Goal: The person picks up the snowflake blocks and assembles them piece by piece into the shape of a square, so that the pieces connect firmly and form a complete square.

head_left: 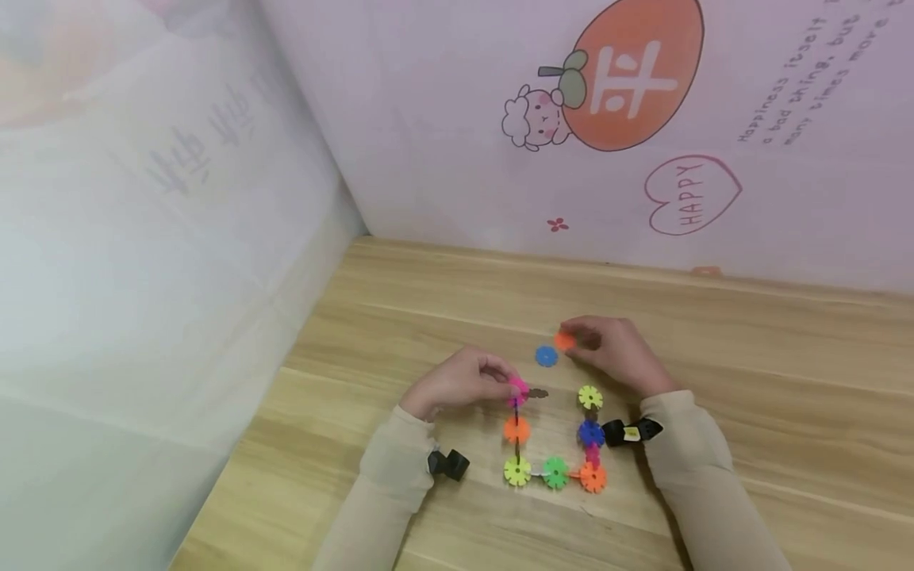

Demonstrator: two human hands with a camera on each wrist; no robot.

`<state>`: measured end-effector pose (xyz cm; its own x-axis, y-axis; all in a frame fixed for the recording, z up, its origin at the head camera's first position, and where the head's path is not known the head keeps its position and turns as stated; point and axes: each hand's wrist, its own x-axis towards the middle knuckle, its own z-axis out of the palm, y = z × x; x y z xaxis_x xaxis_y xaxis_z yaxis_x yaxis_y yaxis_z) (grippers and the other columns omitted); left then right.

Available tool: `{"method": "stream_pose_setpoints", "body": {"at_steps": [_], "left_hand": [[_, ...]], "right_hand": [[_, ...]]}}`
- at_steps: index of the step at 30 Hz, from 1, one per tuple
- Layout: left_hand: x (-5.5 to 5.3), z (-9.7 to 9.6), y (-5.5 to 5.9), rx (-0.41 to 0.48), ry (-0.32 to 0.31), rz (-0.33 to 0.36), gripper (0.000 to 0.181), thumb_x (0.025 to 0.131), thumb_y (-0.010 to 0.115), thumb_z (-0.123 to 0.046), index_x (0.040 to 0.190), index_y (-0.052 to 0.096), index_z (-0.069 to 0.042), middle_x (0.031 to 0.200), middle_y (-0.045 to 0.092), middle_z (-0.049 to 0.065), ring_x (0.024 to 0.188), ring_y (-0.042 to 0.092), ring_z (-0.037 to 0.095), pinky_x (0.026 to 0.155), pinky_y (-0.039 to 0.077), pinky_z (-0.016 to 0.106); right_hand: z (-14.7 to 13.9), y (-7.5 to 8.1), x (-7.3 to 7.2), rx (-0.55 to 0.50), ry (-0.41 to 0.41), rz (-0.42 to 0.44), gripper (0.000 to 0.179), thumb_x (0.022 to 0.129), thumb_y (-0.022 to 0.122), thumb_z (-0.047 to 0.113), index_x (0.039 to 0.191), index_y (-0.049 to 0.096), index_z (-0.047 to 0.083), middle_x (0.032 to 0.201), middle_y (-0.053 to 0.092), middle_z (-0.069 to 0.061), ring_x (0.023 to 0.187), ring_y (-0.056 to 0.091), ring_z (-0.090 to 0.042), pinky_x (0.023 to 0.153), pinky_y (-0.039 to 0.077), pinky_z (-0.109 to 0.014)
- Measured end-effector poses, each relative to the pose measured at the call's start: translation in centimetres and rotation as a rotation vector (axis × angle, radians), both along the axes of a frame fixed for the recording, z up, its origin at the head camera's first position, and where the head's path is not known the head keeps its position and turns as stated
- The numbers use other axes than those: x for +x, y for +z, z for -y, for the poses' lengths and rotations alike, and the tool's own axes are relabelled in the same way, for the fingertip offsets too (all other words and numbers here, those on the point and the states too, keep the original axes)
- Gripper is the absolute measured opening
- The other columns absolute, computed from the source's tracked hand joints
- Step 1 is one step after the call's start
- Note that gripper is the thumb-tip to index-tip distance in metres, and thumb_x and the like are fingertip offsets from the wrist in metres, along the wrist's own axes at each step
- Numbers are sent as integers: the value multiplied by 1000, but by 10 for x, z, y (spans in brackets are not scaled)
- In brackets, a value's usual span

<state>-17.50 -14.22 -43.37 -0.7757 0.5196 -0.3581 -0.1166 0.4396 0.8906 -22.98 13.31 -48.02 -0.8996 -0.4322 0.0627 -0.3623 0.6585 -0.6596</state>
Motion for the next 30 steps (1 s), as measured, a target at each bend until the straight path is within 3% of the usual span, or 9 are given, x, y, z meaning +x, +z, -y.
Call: {"method": "stream_pose_setpoints", "body": {"at_steps": [5,18,30], "left_hand": [[0,-2,1,5,0,2,10,89,74,-15,98,76,-15,93,75,-2,90,66,12,84,52,29],[0,-2,-1,17,36,41,13,89,74,-13,101,76,-11,94,75,1,87,67,12,81,52,26],[2,-9,-2,36,6,14,10,92,70,-14,100,73,-10,92,72,0,85,65,11,79,52,25]], "right_hand": [[2,2,1,17,1,-24,33,89,73,10,121,68,5,116,72,-14,98,70,-32,88,55,-49],[3,10,6,54,-6,48,37,89,72,10,125,65,3,119,69,-17,101,68,-33,90,53,-51],[-11,16,22,70,-33,31,27,86,75,9,112,69,2,109,69,-16,97,65,-30,87,53,-50]]}}
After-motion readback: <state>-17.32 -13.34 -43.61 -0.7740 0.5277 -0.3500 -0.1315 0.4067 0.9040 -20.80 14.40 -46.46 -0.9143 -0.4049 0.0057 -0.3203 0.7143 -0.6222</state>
